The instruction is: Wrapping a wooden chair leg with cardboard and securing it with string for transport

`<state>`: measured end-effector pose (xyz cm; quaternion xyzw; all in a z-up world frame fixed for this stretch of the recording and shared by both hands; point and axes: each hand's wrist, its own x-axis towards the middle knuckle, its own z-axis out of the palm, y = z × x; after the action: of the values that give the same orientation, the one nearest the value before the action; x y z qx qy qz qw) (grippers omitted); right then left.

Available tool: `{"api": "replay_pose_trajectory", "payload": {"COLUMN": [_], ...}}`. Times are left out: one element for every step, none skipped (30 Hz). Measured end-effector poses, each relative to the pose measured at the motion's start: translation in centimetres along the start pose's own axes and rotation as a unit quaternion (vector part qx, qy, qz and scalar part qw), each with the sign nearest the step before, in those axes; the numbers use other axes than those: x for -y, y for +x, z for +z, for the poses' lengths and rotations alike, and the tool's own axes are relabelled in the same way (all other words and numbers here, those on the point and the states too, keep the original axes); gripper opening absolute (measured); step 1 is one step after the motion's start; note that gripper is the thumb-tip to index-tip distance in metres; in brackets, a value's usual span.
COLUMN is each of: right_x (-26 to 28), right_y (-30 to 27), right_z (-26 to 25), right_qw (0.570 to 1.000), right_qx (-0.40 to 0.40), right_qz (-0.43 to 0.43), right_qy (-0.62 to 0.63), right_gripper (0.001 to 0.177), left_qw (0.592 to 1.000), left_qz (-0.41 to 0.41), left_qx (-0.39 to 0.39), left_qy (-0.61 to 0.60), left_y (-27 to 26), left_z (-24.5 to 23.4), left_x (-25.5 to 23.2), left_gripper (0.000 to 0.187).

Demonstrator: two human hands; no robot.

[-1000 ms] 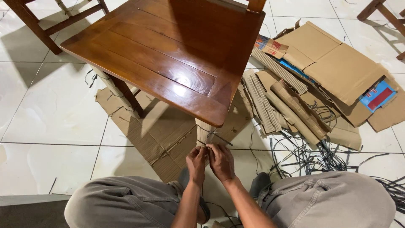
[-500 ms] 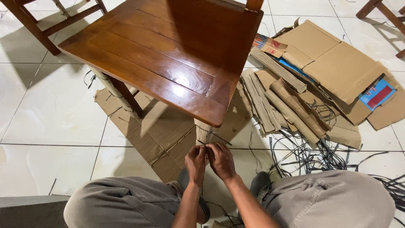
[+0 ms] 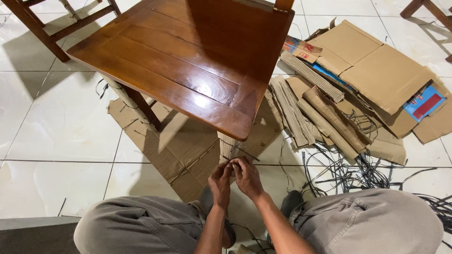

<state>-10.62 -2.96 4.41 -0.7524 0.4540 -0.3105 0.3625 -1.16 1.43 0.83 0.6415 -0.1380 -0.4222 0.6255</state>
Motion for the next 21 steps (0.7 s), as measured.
{"api": "replay_pose_trajectory", "payload": {"right_x": [0.1, 0.3, 0.1, -0.2, -0.4, -0.7, -1.0, -1.3, -1.0, -0.7, -0.4, -0.3, -0.2, -0.2, 0.1, 0.4, 0.7, 0.6, 0.6, 0.5, 0.5], "right_y": [0.0, 0.1, 0.2, 0.2, 0.1, 0.2, 0.2, 0.2, 0.2, 0.1, 0.1, 0.2, 0.2, 0.2, 0.2, 0.2, 0.2, 0.2, 0.2, 0.2, 0.3], "right_z": [-0.1, -0.2, -0.1, 0.1, 0.2, 0.3, 0.5, 0.5, 0.5, 0.4, 0.4, 0.4, 0.4, 0.4, 0.3, 0.2, 0.1, 0.1, 0.0, 0.0, -0.1], "right_qw": [1.0, 0.999, 0.999, 0.997, 0.994, 0.994, 0.994, 0.993, 0.993, 0.99, 0.986, 0.986, 0.984, 0.982, 0.982, 0.982, 0.982, 0.982, 0.983, 0.984, 0.984], "right_qx": [0.004, 0.008, 0.008, 0.007, 0.007, 0.007, 0.006, 0.005, 0.005, -0.001, -0.008, -0.008, -0.015, -0.022, -0.022, -0.023, -0.024, -0.023, -0.026, -0.03, -0.03], "right_qz": [0.012, 0.024, 0.024, 0.045, 0.066, 0.065, 0.071, 0.077, 0.077, 0.095, 0.113, 0.113, 0.119, 0.125, 0.125, 0.127, 0.13, 0.13, 0.134, 0.138, 0.138], "right_qy": [0.018, 0.035, 0.035, 0.063, 0.09, 0.09, 0.088, 0.084, 0.084, 0.102, 0.12, 0.12, 0.131, 0.141, 0.141, 0.137, 0.134, 0.133, 0.123, 0.113, 0.112], "right_gripper": [0.014, 0.014, 0.014, 0.015, 0.016, 0.016, 0.015, 0.014, 0.014, 0.013, 0.013, 0.013, 0.013, 0.012, 0.012, 0.012, 0.012, 0.012, 0.012, 0.012, 0.012], "left_qw": [1.0, 0.999, 0.999, 0.999, 0.999, 0.999, 0.999, 0.998, 0.998, 0.997, 0.995, 0.995, 0.992, 0.989, 0.989, 0.982, 0.972, 0.972, 0.967, 0.961, 0.961], "left_qz": [0.003, 0.007, 0.007, 0.015, 0.023, 0.023, 0.033, 0.041, 0.041, 0.046, 0.052, 0.052, 0.056, 0.06, 0.06, 0.068, 0.076, 0.076, 0.093, 0.111, 0.111], "left_qx": [0.013, 0.027, 0.027, 0.027, 0.027, 0.026, 0.028, 0.03, 0.03, 0.021, 0.012, 0.012, 0.005, -0.001, -0.001, -0.005, -0.008, -0.008, -0.012, -0.016, -0.016], "left_qy": [-0.017, -0.034, -0.034, -0.037, -0.04, -0.04, -0.008, 0.024, 0.024, 0.056, 0.088, 0.088, 0.111, 0.133, 0.133, 0.177, 0.221, 0.221, 0.237, 0.254, 0.254], "left_y": [0.1, 0.1, -0.1, -0.4, -0.7, -0.6, -0.6, -0.6, -0.4, -0.3, -0.2, -0.1, 0.1, 0.3, 0.2, 0.1, 0.1, 0.2, 0.3, 0.4, 0.4], "left_z": [-0.1, -0.1, -0.1, 0.0, 0.0, -0.1, -0.2, -0.3, -0.4, -0.5, -0.7, -0.7, -0.8, -0.7, -0.7, -0.6, -0.5, -0.4, -0.3, -0.1, 0.0], "left_x": [0.0, 0.0, -0.7, -1.3, -2.0, -2.2, -2.4, -2.6, -2.9, -3.1, -3.4, -3.1, -2.7, -2.4, -2.6, -2.8, -3.0, -2.7, -2.4, -2.1, -2.4], "left_gripper": [0.028, 0.028, 0.028, 0.027, 0.025, 0.025, 0.024, 0.024, 0.024, 0.024, 0.025, 0.025, 0.025, 0.026, 0.026, 0.025, 0.024, 0.024, 0.024, 0.025, 0.025]}}
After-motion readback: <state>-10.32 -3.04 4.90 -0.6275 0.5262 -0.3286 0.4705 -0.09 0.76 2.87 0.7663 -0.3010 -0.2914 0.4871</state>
